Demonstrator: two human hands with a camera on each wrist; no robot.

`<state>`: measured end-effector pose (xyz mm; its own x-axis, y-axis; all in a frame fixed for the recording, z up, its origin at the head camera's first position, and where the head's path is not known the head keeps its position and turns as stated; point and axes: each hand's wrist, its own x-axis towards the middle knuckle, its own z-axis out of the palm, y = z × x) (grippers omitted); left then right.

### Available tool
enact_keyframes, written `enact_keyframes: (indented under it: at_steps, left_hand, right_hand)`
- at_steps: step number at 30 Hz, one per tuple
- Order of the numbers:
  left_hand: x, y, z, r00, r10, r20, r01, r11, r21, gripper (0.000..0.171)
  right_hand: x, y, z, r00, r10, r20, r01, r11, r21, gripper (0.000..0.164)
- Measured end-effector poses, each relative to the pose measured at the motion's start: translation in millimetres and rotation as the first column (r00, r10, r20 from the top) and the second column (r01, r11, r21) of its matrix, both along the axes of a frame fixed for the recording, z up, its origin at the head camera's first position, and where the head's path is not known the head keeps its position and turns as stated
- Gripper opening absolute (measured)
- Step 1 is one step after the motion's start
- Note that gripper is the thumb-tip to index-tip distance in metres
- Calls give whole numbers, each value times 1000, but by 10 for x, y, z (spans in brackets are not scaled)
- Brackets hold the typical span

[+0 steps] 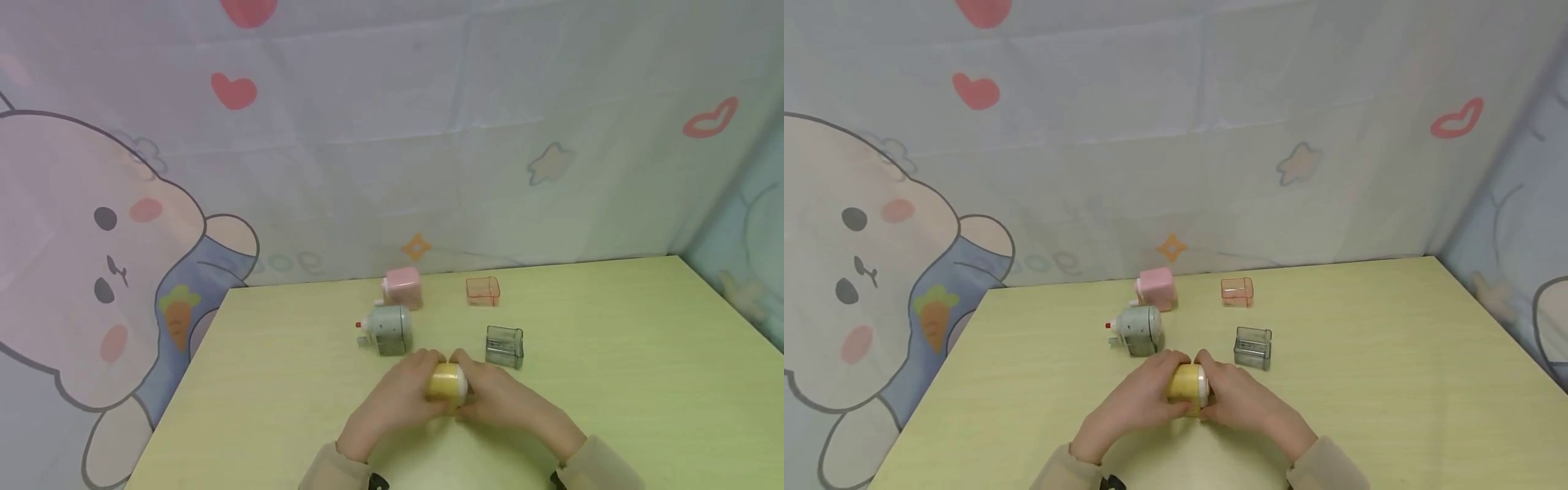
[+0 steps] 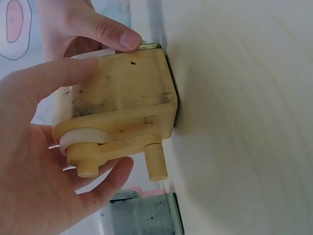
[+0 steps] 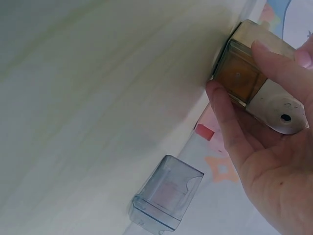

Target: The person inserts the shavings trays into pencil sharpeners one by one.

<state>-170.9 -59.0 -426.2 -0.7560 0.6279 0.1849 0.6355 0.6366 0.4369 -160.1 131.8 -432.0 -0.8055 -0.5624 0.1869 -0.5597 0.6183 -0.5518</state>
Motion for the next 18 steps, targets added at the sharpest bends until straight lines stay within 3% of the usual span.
enact_keyframes:
  at_steps: [6,13,18]
  left_hand:
    - [32,-43,90,997,13,-72,-14,1000,-22,63]
    - [26,-115,179,995,47,-91,-48,999,-8,54]
    - [10,-152,208,990,64,-126,-62,998,25,52]
  right_hand:
    - [11,19,1,1000,-5,13,5,1000,-5,62]
    - [52,43,63,996,-74,58,73,997,28,84]
    - [69,80,107,996,-76,-36,78,995,63,79]
